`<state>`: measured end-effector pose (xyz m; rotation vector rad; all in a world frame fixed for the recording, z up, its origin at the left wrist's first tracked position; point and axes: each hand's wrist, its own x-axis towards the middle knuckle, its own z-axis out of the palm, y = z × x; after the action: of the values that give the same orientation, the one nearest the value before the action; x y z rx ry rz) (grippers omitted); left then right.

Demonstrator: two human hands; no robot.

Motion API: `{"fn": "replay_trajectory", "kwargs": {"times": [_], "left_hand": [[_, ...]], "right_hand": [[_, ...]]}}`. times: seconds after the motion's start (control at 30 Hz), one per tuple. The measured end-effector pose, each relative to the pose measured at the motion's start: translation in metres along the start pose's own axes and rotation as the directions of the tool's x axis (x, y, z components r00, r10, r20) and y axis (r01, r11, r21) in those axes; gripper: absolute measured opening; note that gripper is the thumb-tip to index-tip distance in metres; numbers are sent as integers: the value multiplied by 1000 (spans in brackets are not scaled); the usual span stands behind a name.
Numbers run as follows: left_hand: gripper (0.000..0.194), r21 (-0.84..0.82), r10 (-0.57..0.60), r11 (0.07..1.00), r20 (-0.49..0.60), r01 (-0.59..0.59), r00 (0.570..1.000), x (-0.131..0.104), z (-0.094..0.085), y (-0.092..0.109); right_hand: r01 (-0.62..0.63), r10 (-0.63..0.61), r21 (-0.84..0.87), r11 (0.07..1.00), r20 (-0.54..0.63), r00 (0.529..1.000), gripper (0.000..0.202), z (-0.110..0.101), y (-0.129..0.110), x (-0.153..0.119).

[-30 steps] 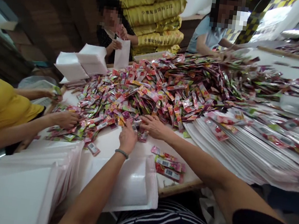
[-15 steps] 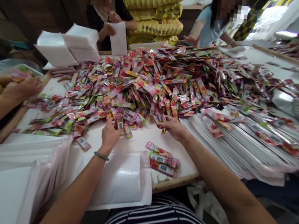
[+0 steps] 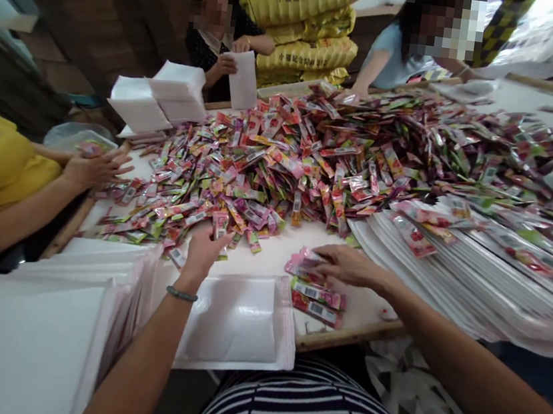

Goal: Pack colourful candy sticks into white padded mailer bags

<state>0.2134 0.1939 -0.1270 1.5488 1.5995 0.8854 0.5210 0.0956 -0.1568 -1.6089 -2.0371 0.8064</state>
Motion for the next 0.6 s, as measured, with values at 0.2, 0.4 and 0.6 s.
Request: {"fn": "replay_trajectory", "kwargs": {"times": [0.2, 0.4, 0.6], "left_hand": [[27, 693, -83, 721, 73, 9, 994, -4, 45, 14], [10, 704, -164, 709, 102, 45, 981, 7, 56, 15], [18, 539, -14, 829, 291, -152, 957, -21, 11, 12]], "right_hand": [[-59, 57, -7, 998, -175, 983, 27, 18, -21, 40], [-106, 115, 48, 993, -345, 931, 23, 19, -18, 69], [80, -77, 17, 997, -119, 990, 24, 14, 12, 30]]}}
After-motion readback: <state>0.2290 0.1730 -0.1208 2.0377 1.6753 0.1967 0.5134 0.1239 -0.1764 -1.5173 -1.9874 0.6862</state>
